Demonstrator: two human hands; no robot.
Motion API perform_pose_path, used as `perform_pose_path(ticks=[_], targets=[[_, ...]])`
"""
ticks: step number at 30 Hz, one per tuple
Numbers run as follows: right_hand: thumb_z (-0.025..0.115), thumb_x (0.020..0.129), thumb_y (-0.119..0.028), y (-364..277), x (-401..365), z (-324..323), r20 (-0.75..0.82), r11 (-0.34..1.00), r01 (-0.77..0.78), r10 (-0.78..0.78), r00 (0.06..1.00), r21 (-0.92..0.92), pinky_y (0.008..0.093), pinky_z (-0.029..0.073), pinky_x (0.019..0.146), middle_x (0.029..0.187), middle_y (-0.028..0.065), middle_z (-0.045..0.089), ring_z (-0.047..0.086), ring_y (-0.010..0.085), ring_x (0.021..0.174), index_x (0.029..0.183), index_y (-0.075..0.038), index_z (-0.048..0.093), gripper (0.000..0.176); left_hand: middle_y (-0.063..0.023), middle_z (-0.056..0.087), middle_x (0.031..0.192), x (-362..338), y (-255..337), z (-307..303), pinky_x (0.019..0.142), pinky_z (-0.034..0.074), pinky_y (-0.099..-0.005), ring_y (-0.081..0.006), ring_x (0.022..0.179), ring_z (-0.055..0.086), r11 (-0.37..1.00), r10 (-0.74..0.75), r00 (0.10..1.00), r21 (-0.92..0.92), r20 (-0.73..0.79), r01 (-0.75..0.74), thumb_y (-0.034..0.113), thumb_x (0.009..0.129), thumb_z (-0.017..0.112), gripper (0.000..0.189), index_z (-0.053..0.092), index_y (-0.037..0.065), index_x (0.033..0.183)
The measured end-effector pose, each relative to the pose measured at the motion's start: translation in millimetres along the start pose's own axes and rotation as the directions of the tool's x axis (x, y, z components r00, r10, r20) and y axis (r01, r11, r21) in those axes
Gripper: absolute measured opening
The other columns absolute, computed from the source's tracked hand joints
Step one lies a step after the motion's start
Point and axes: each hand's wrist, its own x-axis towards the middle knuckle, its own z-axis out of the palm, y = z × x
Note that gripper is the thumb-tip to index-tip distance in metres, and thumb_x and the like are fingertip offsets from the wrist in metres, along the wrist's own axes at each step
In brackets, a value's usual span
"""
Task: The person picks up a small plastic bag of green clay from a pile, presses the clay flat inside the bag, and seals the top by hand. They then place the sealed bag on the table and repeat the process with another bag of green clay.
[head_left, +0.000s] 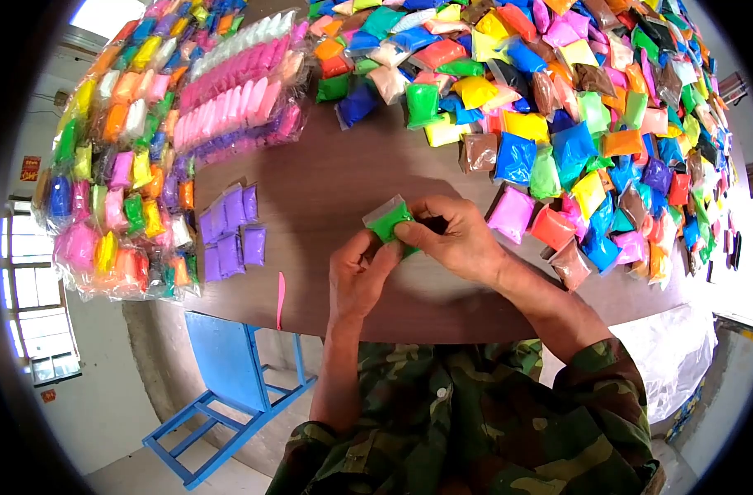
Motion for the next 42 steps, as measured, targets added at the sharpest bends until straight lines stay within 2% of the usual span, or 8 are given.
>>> perform_pose_path(ticks=[9, 11, 20, 23, 27, 32, 35, 42], targets=[[0.072, 0.097, -0.011, 4, 2, -1, 0.039, 0.998, 0.011, -0.014, 0.999, 0.065, 0.0251, 0.053, 0.072, 0.092, 0.001, 0.069, 0.062, 0.0056, 0.084, 0.115, 0.002, 0.068, 0.022, 0.0077, 0.059, 0.079, 0, 5, 5, 0.06, 0.035, -0.0194, -0.0003, 0.071, 0.046, 1.0, 0.008, 1.0, 0.002, 0.015, -0.008, 0.013, 0.096, 0.071, 0.018, 0.07, -0.001, 0.109], [0.073, 0.097, -0.009, 3, 2, 0, 0.038, 0.992, 0.028, -0.033, 0.999, 0.123, 0.0238, 0.052, 0.072, 0.093, -0.0004, 0.068, 0.06, 0.0041, 0.085, 0.115, 0.002, 0.067, 0.022, 0.0067, 0.059, 0.078, -1, 2, 3, 0.06, 0.035, -0.0195, -0.0005, 0.071, 0.046, 0.999, 0.0, 0.995, 0.034, -0.099, 0.004, 0.013, 0.097, 0.071, 0.018, 0.069, -0.001, 0.108], [0.072, 0.097, -0.008, -7, -2, 1, 0.031, 1.0, -0.016, 0.016, 0.999, -0.002, 0.0261, 0.053, 0.07, 0.088, 0.0025, 0.069, 0.063, 0.0065, 0.082, 0.109, 0.002, 0.067, 0.017, 0.0063, 0.059, 0.079, 2, -5, 3, 0.061, 0.035, -0.019, 0.0, 0.07, 0.046, 0.999, 0.045, 0.993, -0.016, -0.112, -0.047, 0.011, 0.1, 0.066, 0.014, 0.065, 0.0, 0.092], [0.072, 0.096, -0.008, -2, 0, 0, 0.006, 0.997, -0.042, 0.043, 0.999, -0.071, 0.0253, 0.052, 0.069, 0.087, 0.0023, 0.068, 0.062, 0.0058, 0.082, 0.107, 0.003, 0.068, 0.016, 0.0065, 0.058, 0.079, 2, -8, 2, 0.06, 0.035, -0.019, 0.0002, 0.07, 0.046, 0.995, 0.101, 0.992, -0.002, -0.081, -0.102, 0.011, 0.1, 0.066, 0.012, 0.066, -0.001, 0.096], [0.072, 0.096, -0.005, 5, 0, 1, -0.024, 0.998, 0.058, -0.058, 0.998, -0.02, 0.0249, 0.052, 0.071, 0.088, 0.0006, 0.067, 0.061, 0.0056, 0.083, 0.105, 0.002, 0.069, 0.012, 0.0069, 0.058, 0.079, 0, 9, 14, 0.059, 0.035, -0.0187, 0.0009, 0.07, 0.046, 0.998, 0.056, 0.988, -0.022, -0.147, -0.06, 0.01, 0.1, 0.066, 0.011, 0.067, -0.001, 0.101], [0.071, 0.096, -0.002, 11, 1, 0, -0.047, 0.994, 0.111, -0.11, 0.993, 0.022, 0.0249, 0.052, 0.072, 0.092, 0.0007, 0.067, 0.061, 0.006, 0.084, 0.106, 0.001, 0.07, 0.011, 0.0059, 0.06, 0.079, -2, 4, 5, 0.059, 0.036, -0.0184, 0.0009, 0.07, 0.047, 0.995, 0.07, 0.998, 0.077, -0.002, -0.069, 0.007, 0.099, 0.066, 0.01, 0.067, -0.002, 0.103], [0.071, 0.096, -0.004, 10, 3, 1, -0.063, 0.986, 0.167, -0.168, 0.984, -0.015, 0.0248, 0.051, 0.071, 0.092, 0.0008, 0.067, 0.061, 0.0059, 0.084, 0.106, 0.0, 0.07, 0.011, 0.0056, 0.06, 0.079, 0, -1, 5, 0.059, 0.037, -0.0184, 0.0008, 0.069, 0.048, 0.999, 0.036, 0.999, 0.005, -0.036, -0.036, 0.007, 0.098, 0.066, 0.009, 0.068, -0.002, 0.102], [0.071, 0.096, -0.009, 4, 3, -3, -0.016, 0.999, -0.007, 0.007, 1.0, -0.049, 0.0245, 0.05, 0.067, 0.089, 0.0004, 0.067, 0.06, 0.0048, 0.08, 0.109, 0.001, 0.068, 0.016, 0.0061, 0.061, 0.087, -2, 4, 6, 0.065, 0.037, -0.0183, -0.0002, 0.075, 0.048, 0.998, 0.03, 0.999, 0.055, -0.022, -0.028, 0.01, 0.098, 0.067, 0.012, 0.068, 0.0, 0.105]])
